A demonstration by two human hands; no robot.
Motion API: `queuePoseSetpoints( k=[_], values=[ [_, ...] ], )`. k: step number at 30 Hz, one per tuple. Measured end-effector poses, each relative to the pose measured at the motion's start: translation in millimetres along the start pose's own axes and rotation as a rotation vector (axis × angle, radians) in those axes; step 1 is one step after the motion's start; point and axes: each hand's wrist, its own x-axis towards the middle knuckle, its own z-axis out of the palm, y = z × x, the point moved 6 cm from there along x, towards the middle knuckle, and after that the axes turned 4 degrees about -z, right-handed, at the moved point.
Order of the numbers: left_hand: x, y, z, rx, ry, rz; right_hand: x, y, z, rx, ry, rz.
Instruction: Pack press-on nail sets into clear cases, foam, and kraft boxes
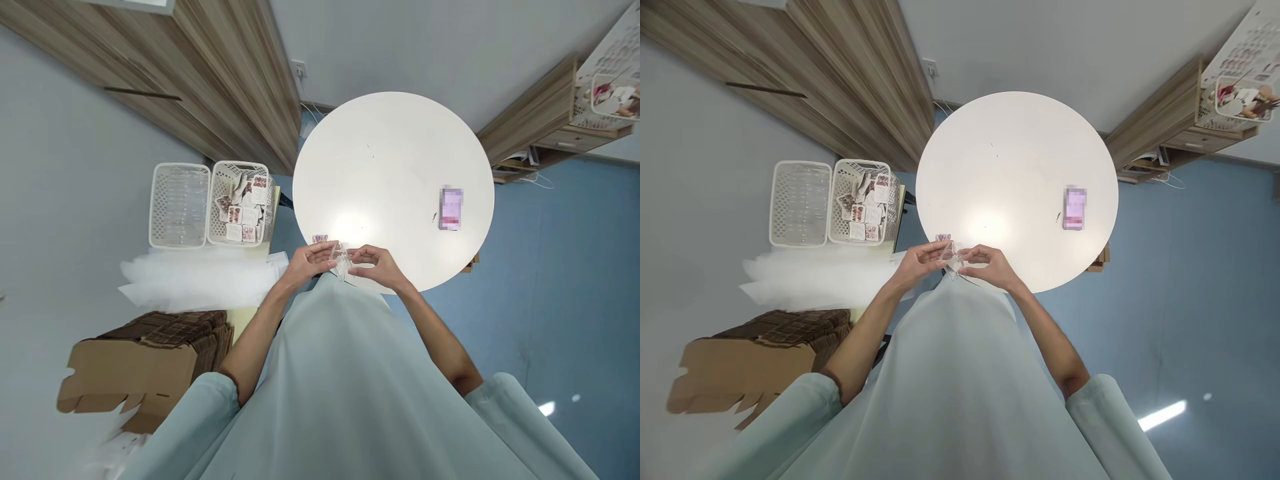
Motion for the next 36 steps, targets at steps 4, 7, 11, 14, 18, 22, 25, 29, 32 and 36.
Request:
queuePoseSetpoints(
  k=[4,7,11,14,18,22,25,29,32,36],
  values=[
    [1.4,-4.2,-2.7,-0.06,-0.046,-0.039,0.5,5.5,-1.8,0.03,-0.001,0.021],
    [2.4,-6.9,-4.6,-0.102,-0.052,-0.039,1.8,7.2,-0.7,0.049,0.004,0.016],
    [2.8,-8.3,-6.0,-0.174,-0.05,-0.004,4.7,4.0,-0.8,0.101,0.049,-0.027],
    [2.6,-10.2,-8.6,-0.254,-0.032,0.033,8.0,0.7,1.3,0.119,0.075,-0.062],
    [0.7,-15.6,-14.3,-0.314,-0.029,0.064,13.9,5.3,1.0,0.044,0.218,-0.059],
    [-4.5,-22.1,-21.5,-0.242,-0.094,0.051,20.0,15.6,-0.5,0.023,0.328,-0.017],
    [-9.3,-26.3,-30.2,-0.19,-0.107,0.031,26.5,18.8,-1.2,0.015,0.337,-0.013],
    [-14.0,-28.8,-43.6,-0.149,-0.029,0.041,39.2,18.6,3.6,0.017,0.302,-0.008],
    [-17.7,-28.2,-51.9,-0.09,0.027,0.059,50.7,17.0,15.5,-0.012,0.243,0.015],
    [-25.4,-30.3,-64.8,-0.074,0.061,0.05,68.1,16.2,37.9,-0.075,0.157,0.025]
  ],
)
